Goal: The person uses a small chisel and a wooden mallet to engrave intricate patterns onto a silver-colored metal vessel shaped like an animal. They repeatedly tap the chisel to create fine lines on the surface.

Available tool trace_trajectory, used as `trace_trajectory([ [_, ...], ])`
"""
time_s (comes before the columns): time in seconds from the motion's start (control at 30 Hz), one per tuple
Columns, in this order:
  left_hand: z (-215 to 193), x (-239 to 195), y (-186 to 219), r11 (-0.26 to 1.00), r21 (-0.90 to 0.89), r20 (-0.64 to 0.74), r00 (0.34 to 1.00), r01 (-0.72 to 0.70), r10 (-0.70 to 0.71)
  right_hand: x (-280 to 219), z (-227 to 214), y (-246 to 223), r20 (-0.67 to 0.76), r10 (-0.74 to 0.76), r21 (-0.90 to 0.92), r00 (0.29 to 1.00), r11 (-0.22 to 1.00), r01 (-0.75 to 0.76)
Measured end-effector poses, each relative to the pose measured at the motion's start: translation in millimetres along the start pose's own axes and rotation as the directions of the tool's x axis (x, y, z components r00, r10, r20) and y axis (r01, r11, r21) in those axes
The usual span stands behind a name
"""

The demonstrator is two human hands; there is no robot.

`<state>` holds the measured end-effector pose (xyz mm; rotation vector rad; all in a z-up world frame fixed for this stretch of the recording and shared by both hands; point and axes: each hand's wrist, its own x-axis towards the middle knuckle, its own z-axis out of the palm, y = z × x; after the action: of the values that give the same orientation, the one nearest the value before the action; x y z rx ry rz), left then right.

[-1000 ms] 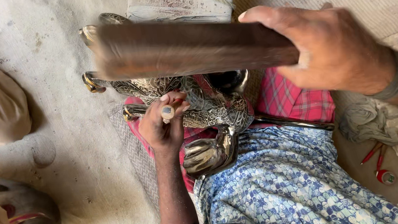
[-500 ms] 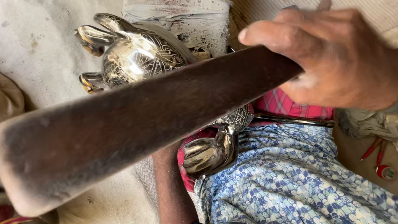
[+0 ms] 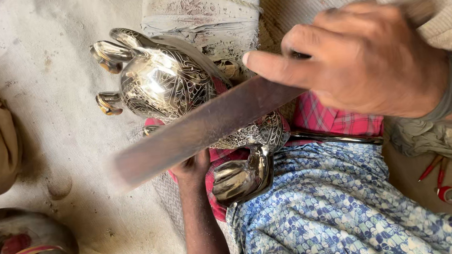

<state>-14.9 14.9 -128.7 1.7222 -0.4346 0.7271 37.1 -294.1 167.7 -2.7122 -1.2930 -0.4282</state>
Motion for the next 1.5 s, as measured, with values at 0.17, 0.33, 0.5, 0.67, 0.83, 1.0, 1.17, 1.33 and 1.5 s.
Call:
trace_trajectory([
  [0.17, -5.1, 5.3, 5.4, 0.972, 0.176, 0.064, 0.987, -0.159, 0.150, 2.1, -3.0, -8.3, -0.040, 0.076, 0.294, 0.996, 0.954, -0.061],
  [0.33, -5.1, 12.2, 14.6, 0.986, 0.128, 0.086, 0.992, -0.104, 0.093, -11.8, -1.4, 5.2, -0.052, 0.036, 0.184, 0.998, 0.983, -0.026],
  [0.5, -9.9, 14.8, 17.3, 0.996, 0.073, 0.094, 0.995, -0.047, 0.040, -22.6, 0.6, 10.5, 0.017, 0.026, -0.168, 1.000, 0.986, -0.023],
  [0.67, -10.3, 16.5, 14.3, 0.998, 0.004, 0.075, 0.995, -0.060, 0.059, -27.8, -1.6, 5.4, -0.124, 0.091, 0.251, 0.988, 0.966, -0.058],
  [0.83, -6.3, 23.3, 17.3, 0.995, -0.071, 0.070, 0.994, -0.077, 0.082, -31.9, 3.9, 18.3, -0.043, 0.147, 0.247, 0.988, 0.960, -0.132],
  [1.0, -14.3, 27.5, 21.6, 0.995, 0.005, 0.091, 0.991, -0.099, 0.098, -33.6, 1.3, 20.1, -0.038, 0.040, -0.118, 0.999, 0.992, -0.044],
  [1.17, -21.3, 12.7, 18.6, 0.997, 0.081, 0.132, 0.991, 0.013, -0.024, -27.0, -6.9, 9.7, -0.040, 0.144, 0.229, 0.989, 0.965, -0.132],
  [1.33, -21.9, 13.6, 8.3, 0.996, 0.022, 0.175, 0.980, 0.090, -0.092, -23.7, -5.0, 11.3, -0.076, 0.192, 0.323, 0.979, 0.933, -0.158],
  [1.5, -24.5, 29.7, 20.8, 0.972, 0.195, 0.240, 0.955, 0.129, -0.175, -41.8, -7.1, 6.4, -0.074, 0.088, -0.112, 0.993, 0.989, -0.096],
])
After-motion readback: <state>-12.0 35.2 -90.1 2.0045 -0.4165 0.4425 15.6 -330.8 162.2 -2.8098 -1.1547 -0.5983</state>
